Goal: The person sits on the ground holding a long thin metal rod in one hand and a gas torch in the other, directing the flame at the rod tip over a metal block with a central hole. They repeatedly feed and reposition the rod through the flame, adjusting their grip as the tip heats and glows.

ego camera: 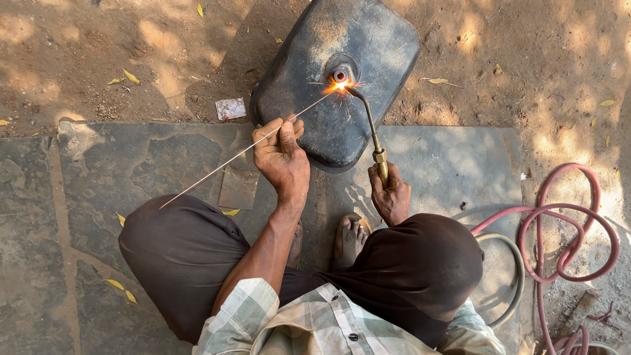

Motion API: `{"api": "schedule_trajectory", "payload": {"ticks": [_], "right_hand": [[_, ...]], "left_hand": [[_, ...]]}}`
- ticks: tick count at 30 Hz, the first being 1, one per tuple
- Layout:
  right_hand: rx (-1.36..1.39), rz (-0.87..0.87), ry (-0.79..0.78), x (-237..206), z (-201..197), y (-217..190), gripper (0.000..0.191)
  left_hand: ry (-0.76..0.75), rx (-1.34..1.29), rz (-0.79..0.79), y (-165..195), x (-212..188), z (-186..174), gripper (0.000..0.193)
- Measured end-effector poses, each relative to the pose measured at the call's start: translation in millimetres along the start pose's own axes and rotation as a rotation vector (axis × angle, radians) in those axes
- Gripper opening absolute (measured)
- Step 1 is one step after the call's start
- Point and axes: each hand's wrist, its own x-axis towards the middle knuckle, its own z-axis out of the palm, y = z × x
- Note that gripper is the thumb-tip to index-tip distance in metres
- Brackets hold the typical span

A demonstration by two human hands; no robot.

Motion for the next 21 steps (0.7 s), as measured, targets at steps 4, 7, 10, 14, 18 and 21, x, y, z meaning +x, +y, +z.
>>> {"api": "schedule_trajectory", "payload": {"ticks": [4,7,10,14,18,21], "right_hand": [[0.025,-0.026,0.021,-0.4,0.2,-0.4,0.025],[0.024,-0.016,0.014,0.9,1.1,-0.8,0.026],[0.011,-0.022,0.006,0.1,1.2,0.3,0.026],[0.032,-0.022,0.009,0.2,1.7,1.0,0.027],[0.011,-0.025,0.000,-0.5,1.0,1.6,0.027],[0.032,-0.038,0.007,0.4,1.1,1.2,0.026]], "left_hand": [[-0.002,-0.007,-0.009,-0.4,-1.1,0.3,0.014],[-0.007,-0.006,0.003,-0.9,0.2,-0.1,0.013],[-0.014,-0.006,0.006,-1.6,-1.0,-1.5,0.013],[-0.017,0.002,0.009,-1.3,-0.6,-0.9,0.012],[-0.008,0.002,-0.011,-0.3,-0.8,0.1,0.013],[-0.008,0.011,-0.011,0.9,0.1,0.1,0.013]]}}
